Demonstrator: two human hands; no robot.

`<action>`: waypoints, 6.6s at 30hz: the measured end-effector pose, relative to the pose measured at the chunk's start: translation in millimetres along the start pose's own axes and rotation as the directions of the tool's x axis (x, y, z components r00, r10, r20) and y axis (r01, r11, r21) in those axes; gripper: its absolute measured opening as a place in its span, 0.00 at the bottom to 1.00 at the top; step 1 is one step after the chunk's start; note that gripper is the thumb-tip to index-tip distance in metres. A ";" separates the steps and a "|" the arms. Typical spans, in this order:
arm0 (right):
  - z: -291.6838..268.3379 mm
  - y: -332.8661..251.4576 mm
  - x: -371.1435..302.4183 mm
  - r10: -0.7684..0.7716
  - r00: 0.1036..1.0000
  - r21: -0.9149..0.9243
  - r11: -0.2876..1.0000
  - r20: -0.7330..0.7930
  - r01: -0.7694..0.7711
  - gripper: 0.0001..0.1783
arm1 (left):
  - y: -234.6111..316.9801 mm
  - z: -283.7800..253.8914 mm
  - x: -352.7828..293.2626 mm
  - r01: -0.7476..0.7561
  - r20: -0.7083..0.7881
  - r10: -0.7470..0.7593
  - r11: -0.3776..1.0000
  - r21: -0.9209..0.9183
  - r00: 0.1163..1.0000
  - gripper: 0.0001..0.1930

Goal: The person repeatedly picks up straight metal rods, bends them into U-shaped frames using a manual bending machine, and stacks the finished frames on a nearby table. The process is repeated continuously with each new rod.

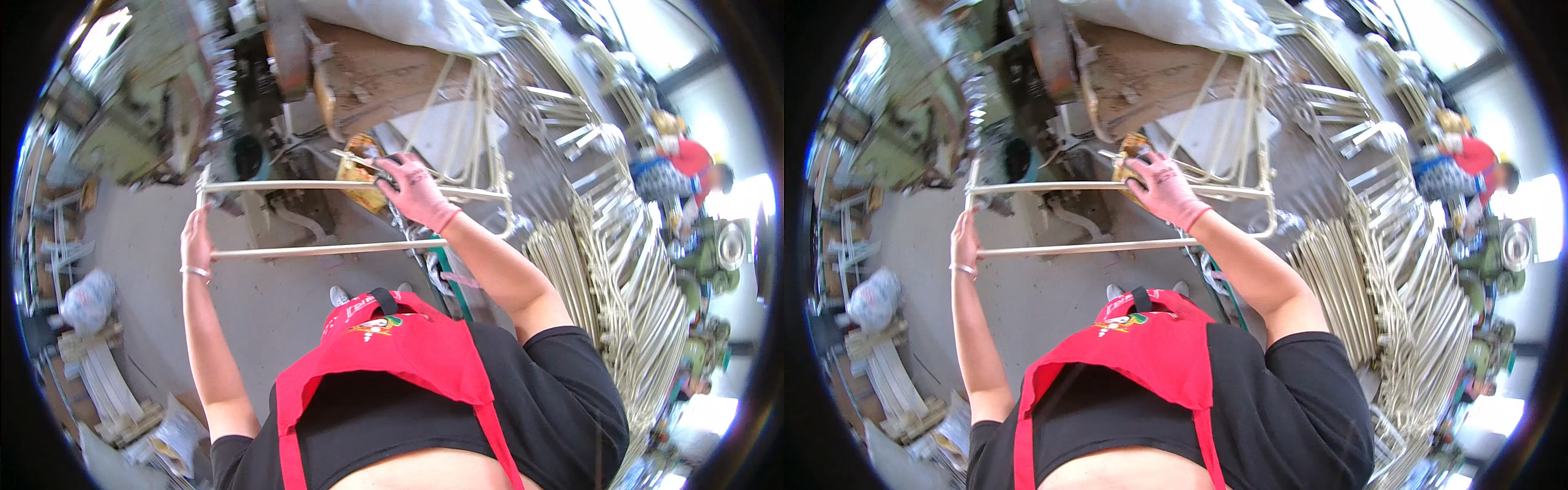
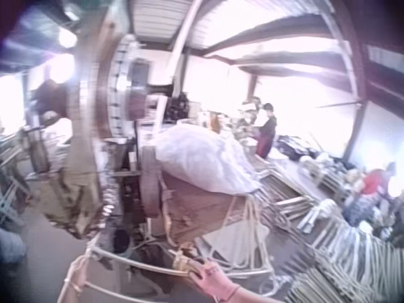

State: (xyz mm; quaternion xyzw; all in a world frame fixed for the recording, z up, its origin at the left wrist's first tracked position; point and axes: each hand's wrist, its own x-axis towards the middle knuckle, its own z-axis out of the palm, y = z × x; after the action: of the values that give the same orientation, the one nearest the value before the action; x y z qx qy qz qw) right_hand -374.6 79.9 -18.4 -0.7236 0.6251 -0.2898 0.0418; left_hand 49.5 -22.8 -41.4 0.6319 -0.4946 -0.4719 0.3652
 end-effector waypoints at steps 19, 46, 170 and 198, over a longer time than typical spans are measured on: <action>-104.3 170.1 -147.1 0.824 0.447 0.796 -0.009 0.349 -0.605 0.15 | 22.3 2.6 -25.6 -0.500 0.173 0.671 0.331 0.800 0.721 0.32; -125.9 177.5 -152.6 0.924 0.315 0.725 0.064 0.216 -0.685 0.18 | 44.0 7.1 -17.9 -0.828 0.736 0.404 0.403 0.391 0.544 0.64; 168.5 -256.8 97.1 -0.635 0.758 -0.022 0.764 0.152 0.645 0.23 | -188.8 -284.7 -408.6 0.036 -0.656 -0.555 0.776 -0.629 0.512 0.15; 206.9 -276.2 107.3 -0.624 0.776 0.207 0.775 0.094 0.597 0.15 | -159.0 -329.3 -390.3 0.007 -0.656 -0.521 0.786 -0.618 0.546 0.15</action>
State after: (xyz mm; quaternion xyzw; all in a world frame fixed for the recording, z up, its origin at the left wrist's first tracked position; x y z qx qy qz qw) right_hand -28.5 -22.8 -33.7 -0.9019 0.3240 -0.2804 0.0544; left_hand 383.9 392.8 -2.5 0.7115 -0.0120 -0.3077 0.6316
